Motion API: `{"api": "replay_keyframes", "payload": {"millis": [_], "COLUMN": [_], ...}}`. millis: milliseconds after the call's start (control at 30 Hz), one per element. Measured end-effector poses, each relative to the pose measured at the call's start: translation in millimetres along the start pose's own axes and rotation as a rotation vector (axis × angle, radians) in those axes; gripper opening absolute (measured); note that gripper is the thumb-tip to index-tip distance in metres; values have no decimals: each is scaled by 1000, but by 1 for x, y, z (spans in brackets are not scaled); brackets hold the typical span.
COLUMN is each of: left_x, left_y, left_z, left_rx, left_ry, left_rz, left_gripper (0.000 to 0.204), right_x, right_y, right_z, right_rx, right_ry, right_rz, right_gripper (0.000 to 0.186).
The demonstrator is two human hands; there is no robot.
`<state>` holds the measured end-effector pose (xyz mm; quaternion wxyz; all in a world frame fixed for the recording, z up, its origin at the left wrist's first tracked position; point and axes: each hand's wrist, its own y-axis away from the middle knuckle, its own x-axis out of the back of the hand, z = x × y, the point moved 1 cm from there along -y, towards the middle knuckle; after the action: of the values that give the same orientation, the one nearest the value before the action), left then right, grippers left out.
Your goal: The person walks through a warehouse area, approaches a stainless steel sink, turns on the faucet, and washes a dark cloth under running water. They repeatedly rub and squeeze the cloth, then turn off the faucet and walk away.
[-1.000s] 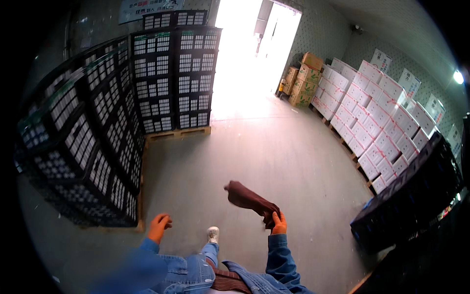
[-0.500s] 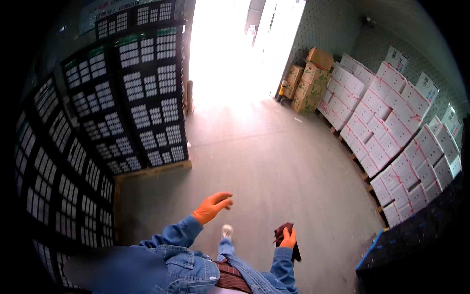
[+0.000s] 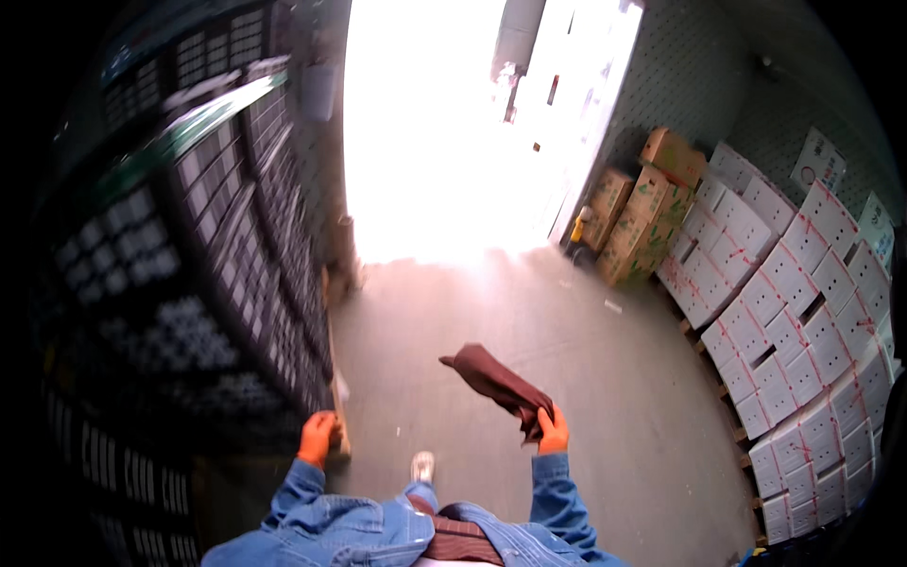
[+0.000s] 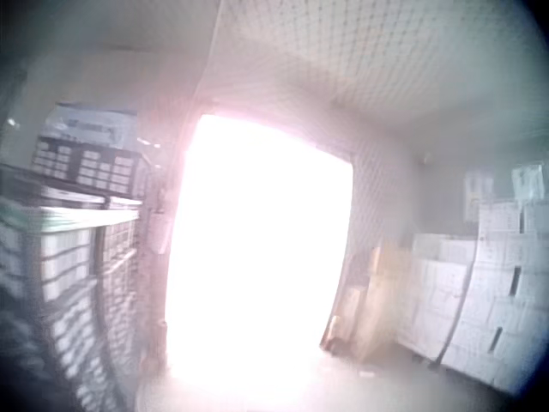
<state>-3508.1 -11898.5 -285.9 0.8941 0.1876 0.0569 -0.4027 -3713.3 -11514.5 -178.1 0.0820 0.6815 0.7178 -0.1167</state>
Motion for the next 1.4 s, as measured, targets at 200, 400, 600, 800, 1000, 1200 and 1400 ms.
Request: {"api": "replay_keyframes", "payload": {"millis": [200, 400, 600, 800, 1000, 1200, 1400], "left_x": [-294, -484, -565, -650, -782, -780, -657], "left_y": [-248, -494, -789, -1059, -1344, -1615, -1847], "left_z": [148, 205, 229, 317, 317, 309, 378], "left_rx": [-180, -311, -277, -189, -76, -513, -428], "left_ry": [-127, -140, -283, -75, 5, 58, 5], "left_rz": [-423, -723, -516, -176, -272, 596, 1234], "left_gripper": [30, 37, 40, 39, 38, 24, 39], "right_x": [-53, -105, -168, -306, -453, -460, -525], "right_y": [-280, -532, -833, -1187, -1498, -1765, -2060], "right_z": [-14, 43, 141, 145, 201, 231, 323], "right_rx": [-11, 74, 12, 24, 0, -106, 65], "right_ry": [82, 262, 227, 201, 169, 81, -190], "right_rz": [67, 239, 205, -124, -149, 220, 648], "right_gripper": [32, 28, 26, 29, 35, 23, 44]}}
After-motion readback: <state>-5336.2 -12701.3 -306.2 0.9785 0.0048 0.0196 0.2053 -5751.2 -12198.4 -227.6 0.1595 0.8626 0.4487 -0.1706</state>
